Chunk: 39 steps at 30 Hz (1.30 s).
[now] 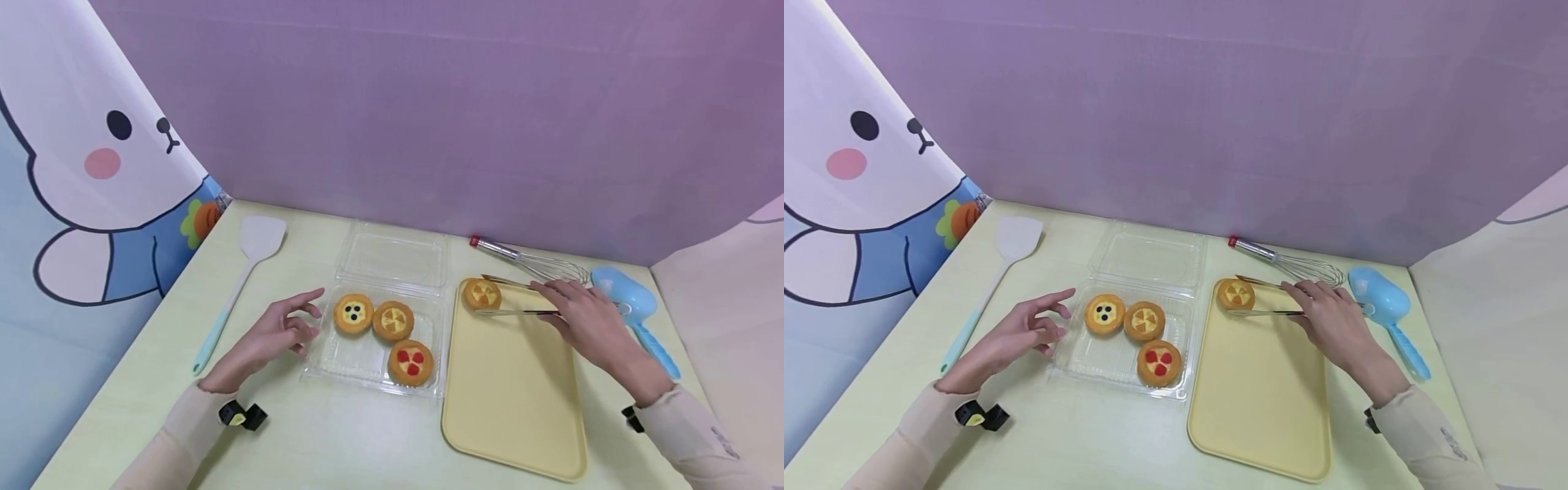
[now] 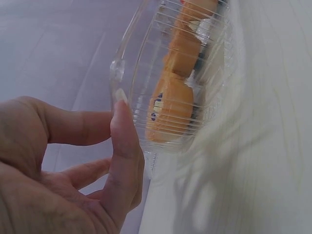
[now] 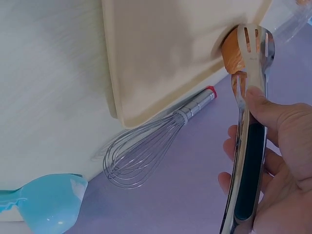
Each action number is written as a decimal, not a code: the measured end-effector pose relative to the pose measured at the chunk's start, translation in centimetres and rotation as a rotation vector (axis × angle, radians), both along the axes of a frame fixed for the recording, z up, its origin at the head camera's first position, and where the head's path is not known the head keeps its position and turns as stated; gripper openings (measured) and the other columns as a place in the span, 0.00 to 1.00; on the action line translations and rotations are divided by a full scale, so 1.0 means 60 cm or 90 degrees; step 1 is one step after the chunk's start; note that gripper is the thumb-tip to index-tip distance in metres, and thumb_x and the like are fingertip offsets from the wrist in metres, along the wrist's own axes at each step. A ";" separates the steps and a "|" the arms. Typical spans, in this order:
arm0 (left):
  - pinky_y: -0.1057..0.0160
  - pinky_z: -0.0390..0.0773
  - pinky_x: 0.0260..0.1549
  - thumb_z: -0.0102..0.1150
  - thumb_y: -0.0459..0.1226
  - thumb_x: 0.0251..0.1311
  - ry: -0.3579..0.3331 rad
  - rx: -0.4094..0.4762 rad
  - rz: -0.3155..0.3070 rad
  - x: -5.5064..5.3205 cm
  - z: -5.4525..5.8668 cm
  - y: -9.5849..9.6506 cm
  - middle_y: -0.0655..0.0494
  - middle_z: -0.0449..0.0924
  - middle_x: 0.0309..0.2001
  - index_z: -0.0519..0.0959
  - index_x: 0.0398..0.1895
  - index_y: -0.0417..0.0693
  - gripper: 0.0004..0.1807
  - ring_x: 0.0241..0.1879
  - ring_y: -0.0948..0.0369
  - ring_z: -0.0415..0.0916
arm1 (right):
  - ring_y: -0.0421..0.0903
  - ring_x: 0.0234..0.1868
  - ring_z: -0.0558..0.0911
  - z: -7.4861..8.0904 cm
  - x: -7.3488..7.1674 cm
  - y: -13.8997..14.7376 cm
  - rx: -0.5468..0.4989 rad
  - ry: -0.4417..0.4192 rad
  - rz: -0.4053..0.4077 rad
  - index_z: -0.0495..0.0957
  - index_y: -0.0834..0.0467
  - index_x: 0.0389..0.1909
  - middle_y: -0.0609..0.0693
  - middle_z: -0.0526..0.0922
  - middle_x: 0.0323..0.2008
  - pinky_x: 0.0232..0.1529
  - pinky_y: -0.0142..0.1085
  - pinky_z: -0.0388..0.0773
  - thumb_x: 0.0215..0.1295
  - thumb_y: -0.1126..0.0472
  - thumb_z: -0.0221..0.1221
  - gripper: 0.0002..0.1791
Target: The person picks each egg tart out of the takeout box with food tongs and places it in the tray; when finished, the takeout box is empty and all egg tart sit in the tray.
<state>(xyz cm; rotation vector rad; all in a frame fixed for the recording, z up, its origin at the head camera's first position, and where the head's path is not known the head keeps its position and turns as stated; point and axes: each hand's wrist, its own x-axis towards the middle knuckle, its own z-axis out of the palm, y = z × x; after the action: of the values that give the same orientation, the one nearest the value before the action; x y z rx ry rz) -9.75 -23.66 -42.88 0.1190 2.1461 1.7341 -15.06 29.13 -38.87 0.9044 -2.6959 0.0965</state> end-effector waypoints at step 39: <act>0.64 0.84 0.27 0.54 0.20 0.59 -0.001 0.002 0.009 -0.001 -0.001 0.000 0.33 0.67 0.59 0.55 0.83 0.41 0.46 0.32 0.59 0.77 | 0.50 0.53 0.86 0.017 0.017 -0.289 0.042 -0.036 0.172 0.76 0.53 0.70 0.50 0.85 0.57 0.43 0.43 0.86 0.63 0.50 0.72 0.34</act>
<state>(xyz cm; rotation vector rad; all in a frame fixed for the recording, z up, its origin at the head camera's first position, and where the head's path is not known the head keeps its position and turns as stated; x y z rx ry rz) -9.79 -23.64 -42.96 0.1030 2.1479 1.7446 -14.02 11.78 -37.85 1.3008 -2.6246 0.0927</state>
